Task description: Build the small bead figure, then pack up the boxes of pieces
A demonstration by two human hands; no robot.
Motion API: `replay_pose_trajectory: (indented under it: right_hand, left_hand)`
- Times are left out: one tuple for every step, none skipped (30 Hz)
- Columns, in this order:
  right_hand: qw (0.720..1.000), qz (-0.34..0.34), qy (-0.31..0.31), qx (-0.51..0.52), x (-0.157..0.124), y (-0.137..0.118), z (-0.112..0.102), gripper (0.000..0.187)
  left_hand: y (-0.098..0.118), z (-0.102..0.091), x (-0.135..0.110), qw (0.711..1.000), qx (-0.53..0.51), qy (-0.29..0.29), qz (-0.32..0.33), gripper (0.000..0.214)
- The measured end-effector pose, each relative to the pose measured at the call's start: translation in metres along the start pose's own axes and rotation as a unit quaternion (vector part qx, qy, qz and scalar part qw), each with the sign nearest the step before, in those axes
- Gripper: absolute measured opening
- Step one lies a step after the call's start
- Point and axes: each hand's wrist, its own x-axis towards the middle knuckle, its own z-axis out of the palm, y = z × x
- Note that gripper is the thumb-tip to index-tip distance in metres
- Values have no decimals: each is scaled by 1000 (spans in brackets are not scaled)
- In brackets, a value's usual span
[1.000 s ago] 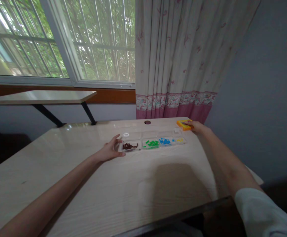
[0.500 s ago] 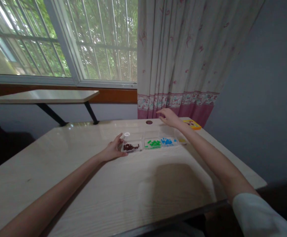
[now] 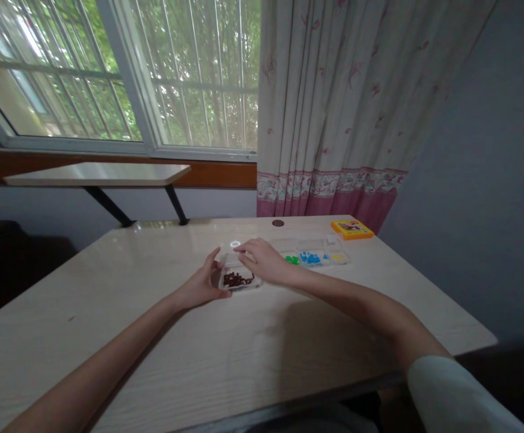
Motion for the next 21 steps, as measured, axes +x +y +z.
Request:
replay_pose_trajectory:
  right_hand:
    - [1000,-15,-20,9,-2,-2,0,24]
    - [999,-29,-43,17,-5,-3,0,23]
    - [997,-39,-64,23,-8,-3,0,22]
    - [995,-45,-83,29,-10,-1,0,20]
    - [993,-49,-99,34,-11,0,1,18]
    - [991,-51,-114,38,-12,3,1,16]
    - [989,-54,-129,40,-12,5,2,15]
    - [987,-57,-142,41,-12,7,2,14]
    - [986,-60,-152,41,-11,9,2,13]
    - [985,-61,-158,40,-10,10,2,13]
    - [985,-61,-160,38,-9,11,3,12]
    - [985,-62,-159,36,-9,12,3,11]
    - [985,-64,-157,34,-8,12,3,11]
    - [985,-68,-156,33,-8,11,4,10]
    - [985,-72,-156,31,-7,11,4,10]
    - [984,-74,-157,29,-7,10,4,10]
    - [984,-76,-160,26,-6,9,4,10]
    - [983,-77,-163,21,-5,9,3,10]
    - [982,-78,-169,16,-4,8,2,10]
    - [981,-80,-178,12,-2,9,0,10]
    - [978,-81,-191,9,1,9,-1,10]
  left_hand:
    - [-1,1,0,1000,7,10,-1,108]
    - [-1,2,0,1000,17,20,-2,107]
    - [-2,3,0,999,26,28,-2,106]
    - [-2,4,-1,999,34,34,0,105]
    - [-1,4,-1,998,40,37,5,105]
    - [-1,4,-1,998,43,37,10,104]
    - [-1,4,-1,998,45,37,14,103]
    - [-1,4,-1,998,45,36,18,103]
    - [-1,4,-1,998,46,35,22,103]
    - [-1,3,-1,998,47,33,25,102]
    - [-1,3,-1,998,49,33,28,102]
    - [-2,3,-1,998,52,34,31,102]
    - [-2,3,-1,997,55,35,33,101]
    - [-3,4,0,997,57,36,35,101]
    - [-3,4,0,997,58,38,36,101]
    - [-4,4,0,997,57,39,37,101]
    - [-4,4,0,997,57,41,39,101]
    - [-4,4,0,997,55,41,42,101]
    - [-4,4,-1,997,52,40,43,101]
    - [-4,4,-1,997,51,39,42,101]
    - [-3,4,-1,997,50,39,40,101]
